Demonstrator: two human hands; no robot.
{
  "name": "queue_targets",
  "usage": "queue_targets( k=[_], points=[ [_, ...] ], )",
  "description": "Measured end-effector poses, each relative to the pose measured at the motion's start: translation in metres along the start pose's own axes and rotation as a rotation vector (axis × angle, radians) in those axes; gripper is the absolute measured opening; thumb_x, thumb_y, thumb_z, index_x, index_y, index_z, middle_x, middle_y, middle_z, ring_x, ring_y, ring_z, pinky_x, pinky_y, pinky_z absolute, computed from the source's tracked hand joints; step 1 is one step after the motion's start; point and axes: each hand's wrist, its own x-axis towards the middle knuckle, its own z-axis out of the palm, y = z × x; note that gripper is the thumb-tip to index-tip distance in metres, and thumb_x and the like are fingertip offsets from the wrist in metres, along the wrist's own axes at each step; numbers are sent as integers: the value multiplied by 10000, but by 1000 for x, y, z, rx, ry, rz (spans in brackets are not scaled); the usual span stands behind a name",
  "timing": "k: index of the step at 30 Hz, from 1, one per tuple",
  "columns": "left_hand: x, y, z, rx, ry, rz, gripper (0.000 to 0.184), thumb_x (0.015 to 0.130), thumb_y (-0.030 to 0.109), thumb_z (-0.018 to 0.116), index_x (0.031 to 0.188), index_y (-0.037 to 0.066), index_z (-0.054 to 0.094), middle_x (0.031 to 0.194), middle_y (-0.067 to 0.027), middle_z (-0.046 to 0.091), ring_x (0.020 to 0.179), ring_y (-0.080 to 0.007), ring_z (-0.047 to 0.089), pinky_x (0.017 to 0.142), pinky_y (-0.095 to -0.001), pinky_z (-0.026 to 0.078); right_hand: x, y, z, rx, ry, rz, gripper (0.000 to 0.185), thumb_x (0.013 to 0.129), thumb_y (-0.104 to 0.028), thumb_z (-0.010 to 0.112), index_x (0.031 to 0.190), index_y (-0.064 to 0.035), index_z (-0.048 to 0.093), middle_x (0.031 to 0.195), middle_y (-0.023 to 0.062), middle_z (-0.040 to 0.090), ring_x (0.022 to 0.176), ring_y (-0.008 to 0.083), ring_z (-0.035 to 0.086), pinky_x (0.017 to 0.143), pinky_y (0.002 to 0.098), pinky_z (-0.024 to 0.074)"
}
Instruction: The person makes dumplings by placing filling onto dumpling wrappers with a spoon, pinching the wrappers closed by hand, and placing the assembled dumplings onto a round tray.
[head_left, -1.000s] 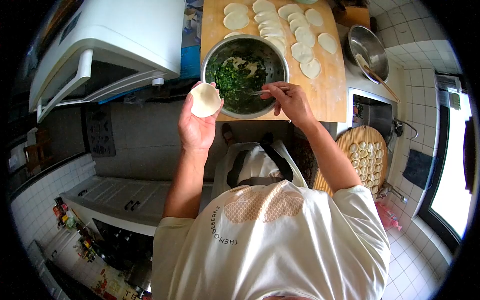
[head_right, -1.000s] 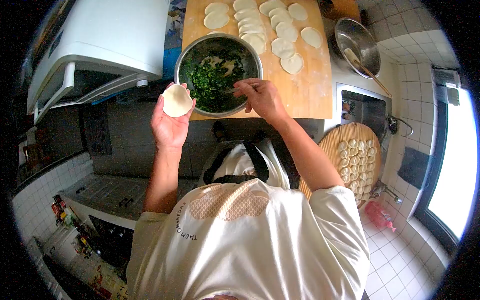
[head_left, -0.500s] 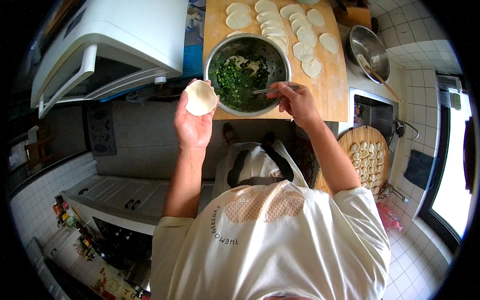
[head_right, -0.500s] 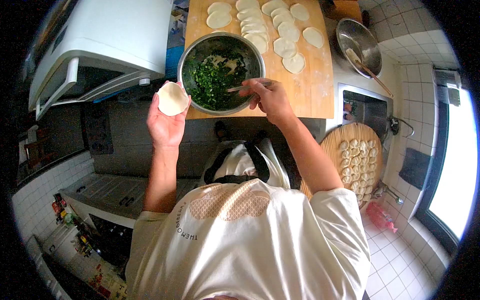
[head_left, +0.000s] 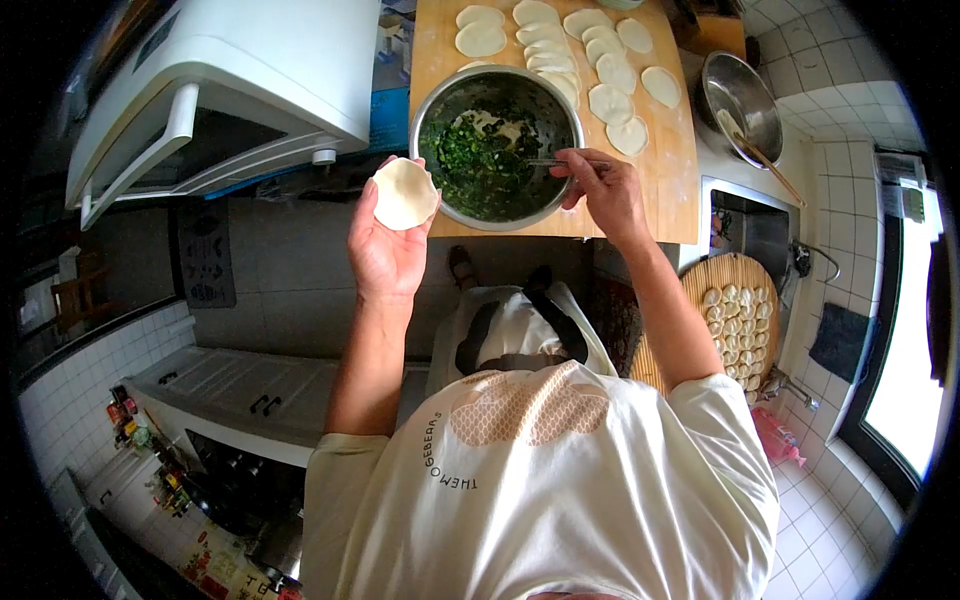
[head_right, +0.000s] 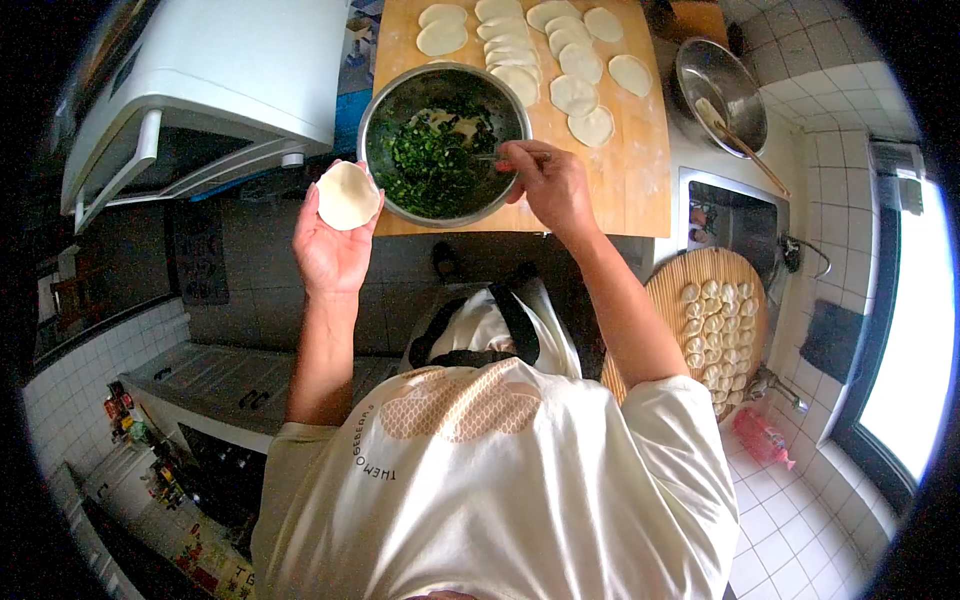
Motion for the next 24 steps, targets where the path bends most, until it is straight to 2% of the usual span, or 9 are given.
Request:
queue_targets(
  k=[2, 9, 11, 12, 14, 17, 21, 24],
  points=[
    [1, -2, -1, 14, -9, -17, 380, 862, 284, 487, 1133, 18, 486, 1111, -171, 543, 1009, -231, 545, 840, -375, 476, -1, -9, 1, -323, 10, -168, 242, 882, -165, 492, 975, 30, 601, 792, 129, 649, 521, 130, 584, 491, 245, 459],
    [3, -8, -7, 30, 20, -30, 381, 864, 289, 486, 1135, 21, 487, 1114, -175, 540, 998, -230, 548, 834, -373, 479, -3, -15, -2, -467, 71, -224, 217, 864, -149, 514, 974, 14, 607, 747, 135, 644, 544, 163, 608, 531, 267, 484],
    [4, -8, -8, 27, 29, -30, 382, 864, 291, 488, 1134, 22, 487, 1117, -174, 539, 1005, -231, 545, 835, -374, 479, 1, -2, -2, -625, 55, -256, 221, 860, -147, 515, 978, 16, 605, 723, 131, 639, 518, 168, 597, 510, 259, 479],
    [5, -9, -8, 27, 31, -30, 382, 864, 291, 488, 1134, 22, 487, 1117, -174, 539, 1005, -231, 545, 835, -374, 479, -1, -5, -1, -625, 54, -255, 221, 860, -147, 515, 978, 16, 605, 723, 131, 639, 518, 168, 597, 510, 259, 479],
    [5, -8, -9, 14, 25, -38, 381, 865, 289, 487, 1137, 23, 486, 1123, -173, 536, 1013, -232, 541, 838, -378, 478, -5, -14, 5, -476, -19, -103, 232, 864, -158, 510, 974, 22, 607, 723, 118, 640, 493, 150, 580, 486, 256, 471],
    [4, -8, -7, 0, 29, -36, 377, 868, 285, 483, 1139, 23, 484, 1125, -174, 535, 1017, -234, 540, 840, -379, 477, -3, -6, 4, -333, -20, -39, 248, 869, -171, 504, 973, 29, 606, 736, 106, 642, 477, 128, 565, 466, 253, 460],
    [5, -8, -9, -9, 17, -36, 376, 870, 283, 481, 1139, 22, 484, 1124, -176, 535, 1018, -234, 540, 842, -379, 477, -5, -3, 2, -335, -55, 12, 261, 876, -180, 498, 980, 35, 602, 757, 110, 644, 481, 113, 564, 462, 245, 457],
    [5, -8, -12, -3, -1, -36, 405, 883, 289, 456, 1164, -2, 460, 1150, -195, 512, 1076, -261, 505, 887, -426, 447, -5, 4, 1, -284, -93, 44, 268, 876, -181, 498, 979, 46, 596, 760, 125, 642, 470, 114, 556, 451, 238, 448]
  ],
)
